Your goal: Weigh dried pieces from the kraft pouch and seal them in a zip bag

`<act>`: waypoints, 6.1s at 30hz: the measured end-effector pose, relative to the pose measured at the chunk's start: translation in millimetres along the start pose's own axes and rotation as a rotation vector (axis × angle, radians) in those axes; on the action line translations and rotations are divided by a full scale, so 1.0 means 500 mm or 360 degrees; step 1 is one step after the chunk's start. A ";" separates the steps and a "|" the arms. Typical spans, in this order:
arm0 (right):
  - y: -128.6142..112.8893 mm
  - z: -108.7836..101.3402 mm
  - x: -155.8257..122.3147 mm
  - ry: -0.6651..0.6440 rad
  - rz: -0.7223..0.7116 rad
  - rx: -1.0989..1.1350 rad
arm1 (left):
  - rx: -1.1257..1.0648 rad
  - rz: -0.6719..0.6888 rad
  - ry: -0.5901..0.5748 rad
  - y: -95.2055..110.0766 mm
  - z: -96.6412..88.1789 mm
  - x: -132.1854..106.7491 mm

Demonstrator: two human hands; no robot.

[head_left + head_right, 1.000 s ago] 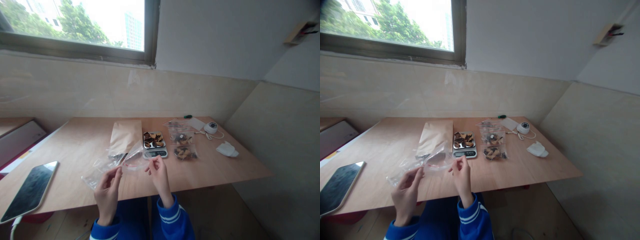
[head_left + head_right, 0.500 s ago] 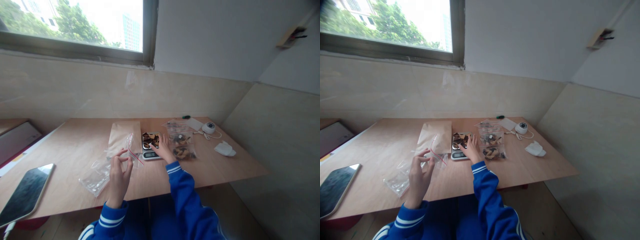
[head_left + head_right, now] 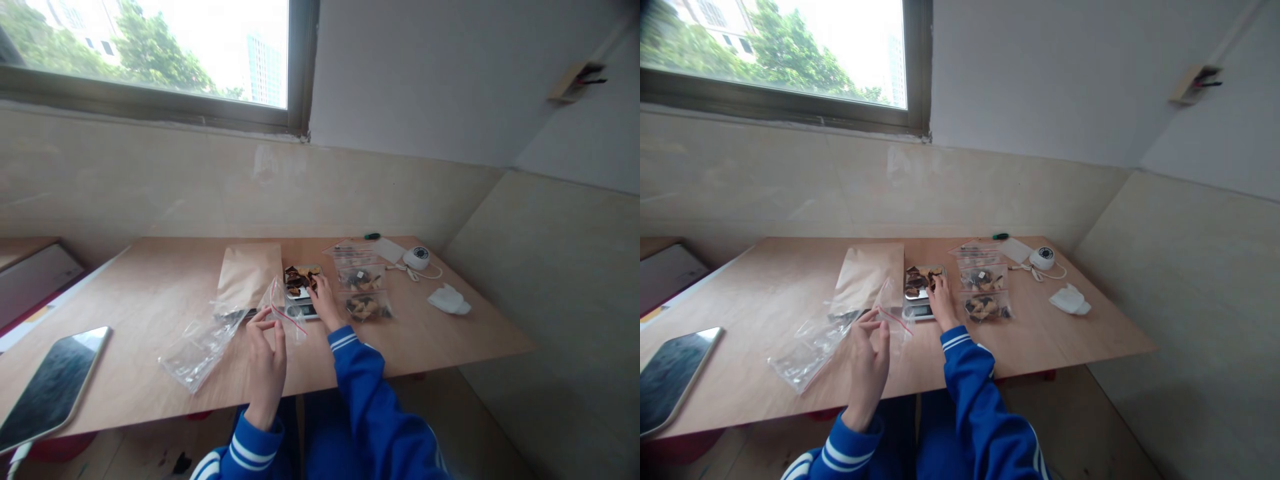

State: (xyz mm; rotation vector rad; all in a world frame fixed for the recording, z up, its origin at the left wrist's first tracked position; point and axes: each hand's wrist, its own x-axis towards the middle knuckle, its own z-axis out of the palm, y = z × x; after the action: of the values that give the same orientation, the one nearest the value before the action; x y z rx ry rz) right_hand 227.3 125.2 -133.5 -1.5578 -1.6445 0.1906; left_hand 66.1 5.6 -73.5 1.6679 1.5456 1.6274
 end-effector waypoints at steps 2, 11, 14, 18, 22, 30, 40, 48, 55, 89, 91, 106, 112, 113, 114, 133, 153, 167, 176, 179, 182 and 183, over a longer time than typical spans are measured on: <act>-0.002 -0.001 0.000 0.0028 0.0018 0.0083 | -0.0066 -0.0092 0.0038 -0.004 0.005 -0.005; -0.023 -0.035 0.004 0.0115 0.0064 0.0299 | -0.0261 -0.0270 0.0079 -0.009 0.012 -0.016; -0.028 -0.040 0.008 0.0125 0.0073 0.0343 | -0.0286 -0.0322 0.0059 -0.010 0.013 -0.017; -0.033 -0.038 0.010 0.0163 0.0127 0.0412 | -0.0305 -0.0356 0.0034 -0.012 0.014 -0.017; -0.028 -0.031 0.014 0.0258 0.0213 0.0474 | -0.0303 -0.0349 0.0004 -0.009 0.013 -0.017; -0.031 -0.057 0.034 0.0500 0.0451 0.0764 | -0.0246 -0.0291 0.0062 -0.008 0.021 -0.017; -0.224 -0.164 -0.015 -0.0354 0.0170 0.0869 | -0.0273 -0.0242 -0.0058 -0.028 0.041 -0.010; -0.262 -0.131 -0.044 -0.0496 0.0106 0.0649 | -0.0225 -0.0239 0.0114 -0.017 0.045 -0.016; -0.261 -0.128 -0.046 -0.0617 0.0177 0.0782 | -0.0277 -0.0223 0.0192 -0.010 0.041 -0.019; -0.011 -0.015 0.055 -0.0381 -0.0338 -0.0027 | -0.0353 -0.0616 0.0249 -0.007 0.003 -0.027; -0.013 -0.014 0.052 -0.0367 -0.0326 0.0027 | -0.0337 -0.0613 0.0245 -0.007 0.002 -0.030; -0.063 -0.054 0.051 0.0080 0.0059 0.1058 | -0.0379 -0.0606 0.0126 -0.002 -0.011 -0.033; -0.168 -0.126 0.000 -0.0323 0.0323 0.1738 | -0.0467 -0.0561 0.0071 0.015 -0.004 -0.022; -0.183 -0.138 -0.012 -0.0460 0.0336 0.1758 | -0.0485 -0.0553 0.0063 0.018 -0.002 -0.020; -0.196 -0.148 -0.022 -0.0570 0.0348 0.1752 | -0.0493 -0.0549 0.0064 0.019 0.000 -0.019; -0.011 -0.118 0.049 -0.0479 -0.0133 0.0190 | -0.0619 -0.0689 0.0227 -0.007 -0.017 -0.023; 0.000 -0.058 0.077 -0.0403 -0.0368 -0.0426 | -0.0708 -0.0719 0.0214 -0.007 -0.018 -0.032; -0.040 -0.083 0.036 -0.0025 -0.0142 -0.0062 | -0.0739 -0.0693 0.0213 0.003 -0.016 -0.032; -0.206 -0.170 -0.009 -0.0632 -0.0317 0.0880 | -0.0653 -0.0713 0.0181 0.002 -0.022 -0.025; -0.205 -0.157 -0.003 -0.0677 -0.0291 0.0965 | -0.0619 -0.0705 0.0194 -0.009 -0.024 -0.020; -0.164 -0.115 0.023 -0.0356 -0.0292 0.0859 | -0.0625 -0.0726 0.0171 -0.021 -0.028 -0.018; -0.147 -0.096 0.035 -0.0252 -0.0269 0.0794 | -0.0633 -0.0737 0.0163 -0.024 -0.030 -0.019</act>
State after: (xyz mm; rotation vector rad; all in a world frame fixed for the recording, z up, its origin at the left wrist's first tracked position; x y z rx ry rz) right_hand 205.5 104.3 -49.2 -1.0432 -1.6775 0.5970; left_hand 50.3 -4.4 -83.8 0.9519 1.4006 1.6411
